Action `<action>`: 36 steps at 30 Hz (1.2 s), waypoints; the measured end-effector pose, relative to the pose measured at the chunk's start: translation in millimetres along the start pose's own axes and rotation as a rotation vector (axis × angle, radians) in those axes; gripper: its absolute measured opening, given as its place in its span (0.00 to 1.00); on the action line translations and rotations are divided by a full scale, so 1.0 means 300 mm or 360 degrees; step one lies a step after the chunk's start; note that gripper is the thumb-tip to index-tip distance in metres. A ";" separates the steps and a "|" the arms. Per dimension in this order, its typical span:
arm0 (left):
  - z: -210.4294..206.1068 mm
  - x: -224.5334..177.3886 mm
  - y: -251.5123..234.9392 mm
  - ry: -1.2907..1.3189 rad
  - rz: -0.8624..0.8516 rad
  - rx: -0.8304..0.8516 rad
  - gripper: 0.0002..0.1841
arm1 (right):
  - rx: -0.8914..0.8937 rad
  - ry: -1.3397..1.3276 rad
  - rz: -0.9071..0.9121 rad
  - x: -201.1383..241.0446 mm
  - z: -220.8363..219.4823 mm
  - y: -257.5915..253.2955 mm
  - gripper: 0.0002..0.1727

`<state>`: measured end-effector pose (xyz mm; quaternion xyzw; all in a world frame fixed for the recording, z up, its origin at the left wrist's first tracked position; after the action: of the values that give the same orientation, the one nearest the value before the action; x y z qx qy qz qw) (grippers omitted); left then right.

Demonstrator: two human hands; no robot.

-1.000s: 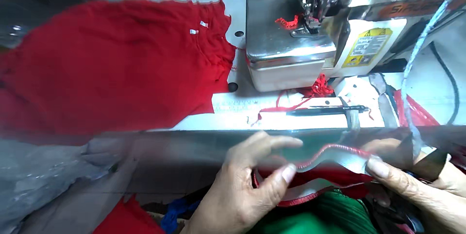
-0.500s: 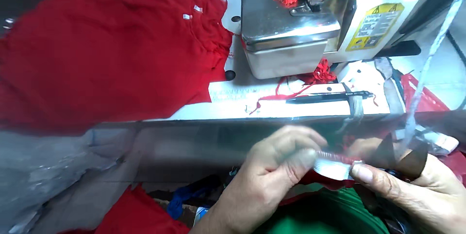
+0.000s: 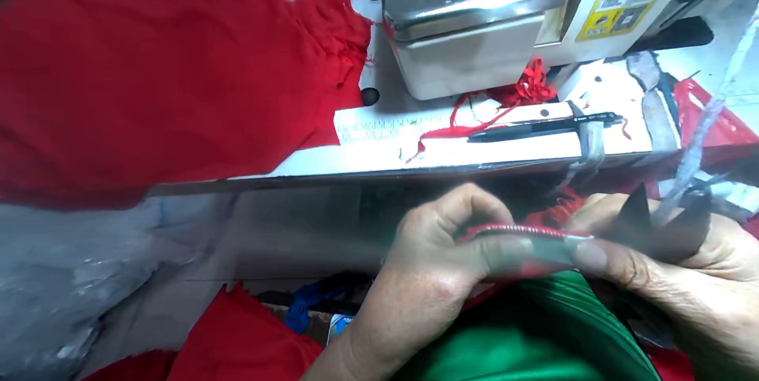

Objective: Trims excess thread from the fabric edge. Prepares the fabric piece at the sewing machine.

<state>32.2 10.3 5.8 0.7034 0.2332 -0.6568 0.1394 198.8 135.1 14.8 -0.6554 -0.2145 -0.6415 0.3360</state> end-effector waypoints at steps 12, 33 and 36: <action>0.006 0.024 0.005 0.0533 0.0321 0.0025 0.03 | 0.0007 -0.0354 -0.0287 -0.005 -0.015 -0.003 0.03; 0.004 0.028 0.041 0.0569 0.0119 -0.0326 0.07 | -0.0184 -0.0148 -0.0118 -0.013 -0.040 0.010 0.03; -0.019 0.036 0.036 0.0524 0.0276 -0.0118 0.05 | -0.0150 -0.0181 -0.0197 -0.016 -0.059 0.000 0.04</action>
<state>42.9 5.6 -5.6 0.8132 0.2156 -0.5093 0.1813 186.0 123.1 9.2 -0.6913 -0.2429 -0.6323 0.2516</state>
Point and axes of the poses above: each hand's wrist, its own y-axis away from the middle knuckle, its own z-axis out of the back of the hand, x = y × z, the point moved 1 cm from there along -y, towards the middle knuckle, and after that the axes turned 9 degrees about -x, right-handed, at the moved point
